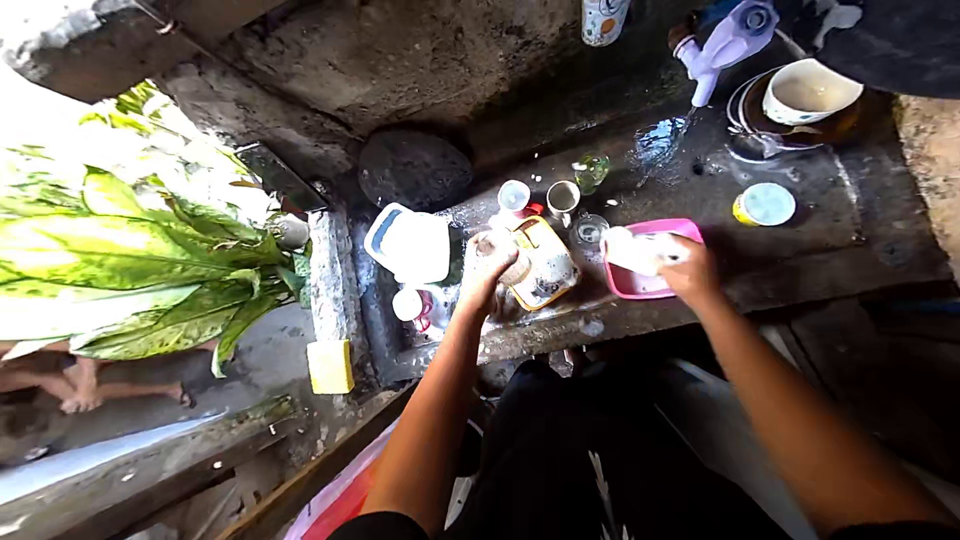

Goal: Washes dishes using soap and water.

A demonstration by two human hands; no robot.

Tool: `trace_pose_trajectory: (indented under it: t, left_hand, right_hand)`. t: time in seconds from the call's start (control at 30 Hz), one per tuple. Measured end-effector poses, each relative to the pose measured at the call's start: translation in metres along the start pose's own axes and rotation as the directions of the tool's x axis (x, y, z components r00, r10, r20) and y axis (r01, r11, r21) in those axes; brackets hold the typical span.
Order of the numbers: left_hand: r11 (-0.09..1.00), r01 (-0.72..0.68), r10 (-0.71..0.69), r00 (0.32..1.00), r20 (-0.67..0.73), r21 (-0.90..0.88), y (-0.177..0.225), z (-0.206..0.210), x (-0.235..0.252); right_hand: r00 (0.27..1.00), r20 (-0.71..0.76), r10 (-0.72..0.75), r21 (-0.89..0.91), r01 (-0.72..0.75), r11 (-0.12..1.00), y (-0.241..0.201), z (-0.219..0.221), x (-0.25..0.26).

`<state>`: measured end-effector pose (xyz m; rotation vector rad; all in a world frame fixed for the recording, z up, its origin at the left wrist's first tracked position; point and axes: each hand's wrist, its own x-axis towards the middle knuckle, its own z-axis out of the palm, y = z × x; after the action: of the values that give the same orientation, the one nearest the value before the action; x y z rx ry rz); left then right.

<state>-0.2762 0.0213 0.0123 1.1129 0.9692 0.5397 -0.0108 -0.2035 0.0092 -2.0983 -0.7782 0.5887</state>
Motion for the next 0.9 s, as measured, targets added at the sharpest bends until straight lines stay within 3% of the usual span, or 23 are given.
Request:
trace_pose_trajectory:
  t: [0.1, 0.2, 0.27, 0.3, 0.33, 0.4, 0.47, 0.53, 0.57, 0.63, 0.7, 0.73, 0.83, 0.9]
  left_hand:
    - [0.945, 0.263, -0.251, 0.964, 0.083, -0.197, 0.001, 0.008, -0.009]
    - [0.789, 0.434, -0.397, 0.9, 0.179, -0.434, -0.001, 0.021, -0.011]
    - [0.72, 0.46, -0.408, 0.886, 0.218, -0.52, -0.006, 0.023, -0.01]
    - [0.703, 0.47, -0.415, 0.88, 0.23, -0.533, -0.006, 0.023, -0.011]
    - [0.695, 0.475, -0.42, 0.878, 0.231, -0.54, -0.006, 0.024, -0.012]
    - [0.685, 0.472, -0.423, 0.878, 0.224, -0.554, -0.004, 0.025, -0.011]
    - [0.689, 0.455, -0.41, 0.886, 0.215, -0.564, -0.003, 0.027, -0.01]
    - [0.736, 0.424, -0.385, 0.903, 0.19, -0.527, 0.002, 0.03, -0.011]
    - [0.764, 0.418, -0.381, 0.907, 0.179, -0.491, 0.004, 0.031, -0.012]
    - [0.791, 0.425, -0.395, 0.904, 0.164, -0.44, 0.003, 0.035, -0.01]
    - [0.786, 0.441, -0.427, 0.894, 0.135, -0.432, 0.0, 0.043, -0.007]
    - [0.781, 0.444, -0.439, 0.89, 0.12, -0.438, -0.003, 0.047, -0.006]
    - [0.784, 0.387, -0.396, 0.914, 0.089, -0.486, -0.023, 0.049, -0.007]
    - [0.678, 0.399, -0.431, 0.896, 0.106, -0.618, -0.027, 0.047, -0.007]
  right_hand:
    - [0.998, -0.01, 0.055, -0.437, -0.054, 0.898, 0.055, 0.014, 0.006]
    - [0.917, 0.131, 0.376, -0.569, -0.241, 0.786, 0.065, 0.046, 0.024]
    - [0.819, 0.243, 0.52, -0.402, -0.403, 0.822, 0.061, 0.055, 0.046]
    - [0.783, 0.282, 0.555, -0.217, -0.511, 0.832, 0.065, 0.06, 0.053]
    - [0.74, 0.338, 0.582, 0.014, -0.622, 0.783, 0.065, 0.059, 0.058]
    - [0.701, 0.477, 0.53, 0.463, -0.713, 0.526, 0.062, 0.044, 0.062]
    - [0.783, 0.5, 0.37, 0.747, -0.606, 0.274, 0.047, 0.022, 0.057]
    - [0.865, 0.491, 0.101, 0.844, -0.501, 0.189, 0.017, 0.009, 0.051]
    - [0.877, 0.481, -0.008, 0.855, -0.467, 0.225, -0.008, 0.009, 0.044]
    - [0.905, 0.4, -0.142, 0.84, -0.3, 0.452, -0.065, 0.025, 0.026]
    - [0.924, 0.236, -0.301, 0.677, 0.066, 0.733, -0.114, 0.052, 0.011]
    - [0.914, 0.159, -0.373, 0.521, 0.243, 0.818, -0.132, 0.067, 0.007]
    - [0.858, 0.145, -0.492, 0.136, 0.475, 0.869, -0.167, 0.111, 0.004]
    - [0.802, 0.266, -0.536, -0.02, 0.56, 0.828, -0.169, 0.126, 0.011]
